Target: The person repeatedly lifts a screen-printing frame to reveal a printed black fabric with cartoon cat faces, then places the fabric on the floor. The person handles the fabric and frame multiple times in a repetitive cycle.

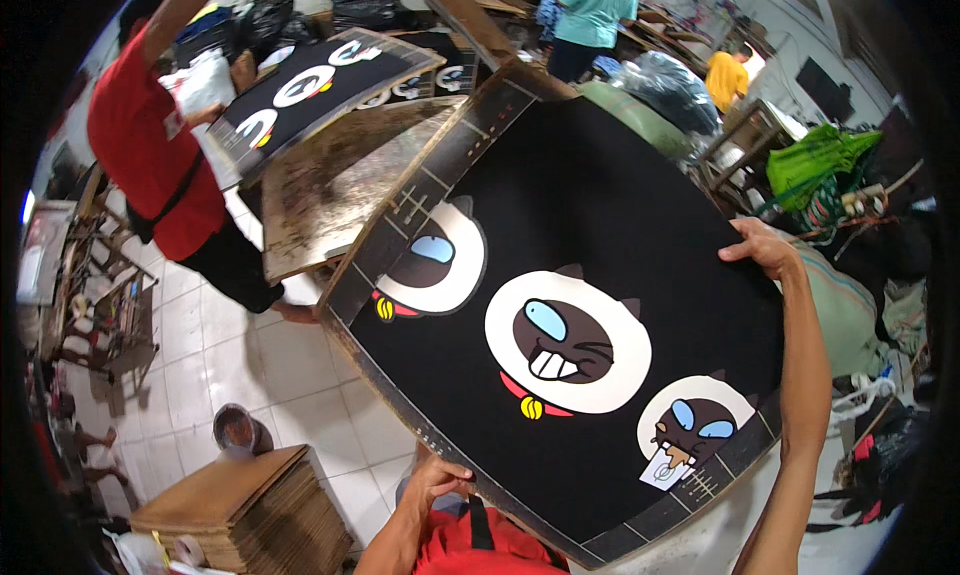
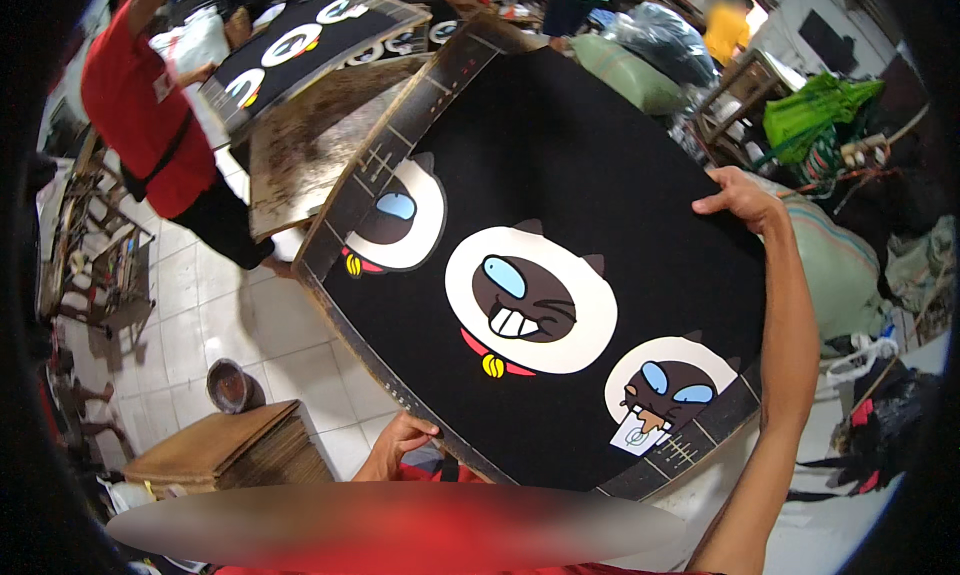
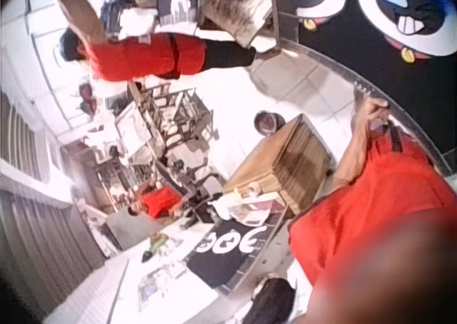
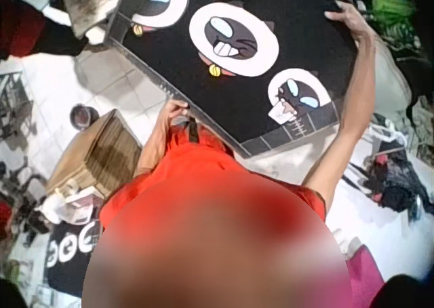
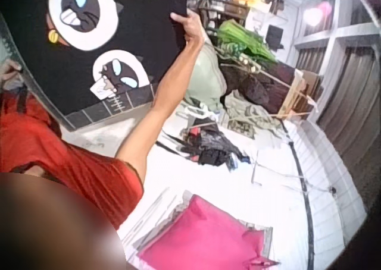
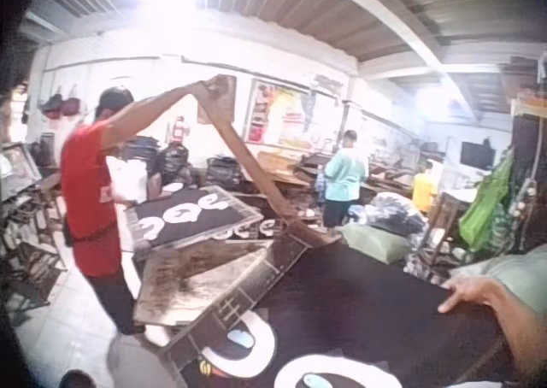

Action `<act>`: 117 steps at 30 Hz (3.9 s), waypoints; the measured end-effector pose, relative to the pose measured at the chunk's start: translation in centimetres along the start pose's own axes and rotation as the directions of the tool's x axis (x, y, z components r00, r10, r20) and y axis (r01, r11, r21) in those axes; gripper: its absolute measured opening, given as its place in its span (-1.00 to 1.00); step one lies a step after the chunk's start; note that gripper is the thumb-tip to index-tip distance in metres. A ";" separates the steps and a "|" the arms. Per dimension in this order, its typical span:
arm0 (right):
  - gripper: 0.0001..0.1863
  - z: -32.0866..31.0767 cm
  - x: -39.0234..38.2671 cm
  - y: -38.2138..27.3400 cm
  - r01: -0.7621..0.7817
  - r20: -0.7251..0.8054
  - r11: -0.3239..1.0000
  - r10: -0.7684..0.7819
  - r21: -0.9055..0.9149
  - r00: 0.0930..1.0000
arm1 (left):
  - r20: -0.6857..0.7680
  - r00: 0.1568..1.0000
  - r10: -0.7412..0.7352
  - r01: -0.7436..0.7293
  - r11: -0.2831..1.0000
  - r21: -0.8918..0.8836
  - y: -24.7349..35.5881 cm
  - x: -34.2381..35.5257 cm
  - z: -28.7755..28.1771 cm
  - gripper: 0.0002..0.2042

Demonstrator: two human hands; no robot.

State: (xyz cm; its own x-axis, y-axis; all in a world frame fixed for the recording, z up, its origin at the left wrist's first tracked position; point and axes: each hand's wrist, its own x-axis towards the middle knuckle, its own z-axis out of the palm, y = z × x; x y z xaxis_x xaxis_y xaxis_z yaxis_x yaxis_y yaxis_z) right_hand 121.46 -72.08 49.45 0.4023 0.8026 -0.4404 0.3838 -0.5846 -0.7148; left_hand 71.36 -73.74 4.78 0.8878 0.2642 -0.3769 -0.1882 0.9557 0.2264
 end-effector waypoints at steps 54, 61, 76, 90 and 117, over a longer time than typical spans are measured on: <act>-0.31 10.2 -31.4 9.4 0.014 -0.843 0.976 0.181 0.218 0.507 | 0.108 0.951 -0.289 0.265 0.945 0.189 16.9 19.6 14.5 -0.44; -0.29 10.6 -31.5 9.1 -0.015 -0.842 0.977 0.190 0.212 0.505 | 0.055 0.953 -0.299 0.280 0.934 0.221 17.1 19.7 15.0 -0.45; -0.37 11.0 -33.3 2.2 -0.037 -0.790 0.938 0.312 0.346 0.528 | 0.216 0.907 -0.362 0.305 0.917 0.259 15.0 24.0 15.9 -0.40; -0.54 15.6 -31.0 -1.4 -0.279 -0.795 0.915 0.394 0.292 0.461 | -0.289 0.934 -0.211 0.355 0.462 0.813 13.9 29.2 8.5 -0.04; -0.65 33.5 -20.5 25.8 -0.798 -0.547 0.283 0.834 0.533 -0.070 | -0.655 0.728 -0.201 0.682 0.122 0.721 26.3 15.1 3.5 -0.54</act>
State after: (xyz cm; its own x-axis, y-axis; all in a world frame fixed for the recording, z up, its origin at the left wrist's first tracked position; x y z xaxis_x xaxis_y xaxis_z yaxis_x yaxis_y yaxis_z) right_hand 95.25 -99.63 21.87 0.7467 -0.6085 -0.2686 -0.6552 -0.7423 -0.1399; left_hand 81.27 -45.10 8.20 0.4090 0.0851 -0.9086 0.8856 0.2030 0.4177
